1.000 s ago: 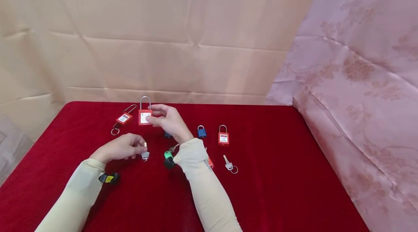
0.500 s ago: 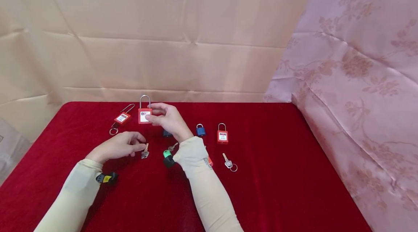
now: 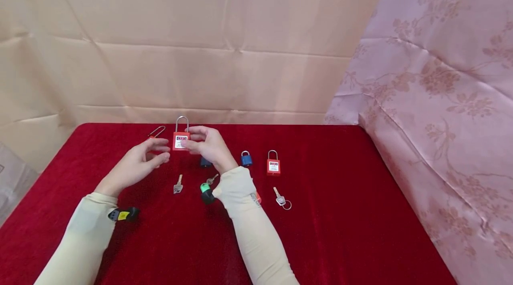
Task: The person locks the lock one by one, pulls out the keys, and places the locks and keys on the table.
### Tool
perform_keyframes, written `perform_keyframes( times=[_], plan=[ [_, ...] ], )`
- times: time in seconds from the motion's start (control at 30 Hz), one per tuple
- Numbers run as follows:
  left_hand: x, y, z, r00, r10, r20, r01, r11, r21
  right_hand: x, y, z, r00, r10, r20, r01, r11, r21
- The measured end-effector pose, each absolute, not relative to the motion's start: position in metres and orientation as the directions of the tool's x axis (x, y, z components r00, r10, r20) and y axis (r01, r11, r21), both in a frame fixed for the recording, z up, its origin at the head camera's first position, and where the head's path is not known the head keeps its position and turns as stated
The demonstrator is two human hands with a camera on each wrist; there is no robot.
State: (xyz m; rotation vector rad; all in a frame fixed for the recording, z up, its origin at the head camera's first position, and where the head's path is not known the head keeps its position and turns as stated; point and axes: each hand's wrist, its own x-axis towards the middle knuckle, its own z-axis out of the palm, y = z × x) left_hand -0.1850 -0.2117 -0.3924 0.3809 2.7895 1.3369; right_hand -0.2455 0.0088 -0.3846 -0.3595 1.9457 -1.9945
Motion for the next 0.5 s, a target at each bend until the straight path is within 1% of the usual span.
perform_keyframes(
  times=[0.07,0.17,0.37,0.5],
  plan=[
    [-0.185,-0.210,-0.390,-0.968,0.213,0.135,0.236,0.582,0.778,-0.245,0.008,-0.386,-0.915,-0.400,-0.058,0.066,-0.005,-0.998],
    [-0.185,-0.207,-0.389,-0.962,0.217,0.164,0.260,0.557,0.788,-0.245,0.005,-0.389,-0.918,-0.392,-0.064,0.065,0.010,-0.998],
    [-0.185,-0.201,-0.395,-0.962,0.237,0.137,0.250,0.550,0.797,-0.246,-0.002,-0.399,-0.920,-0.386,-0.075,0.055,0.063,-0.997],
    [-0.187,-0.196,-0.402,-0.961,0.248,0.123,0.243,0.546,0.802,-0.246,-0.005,-0.405,-0.912,-0.389,-0.133,0.109,0.083,-0.991]
  ],
)
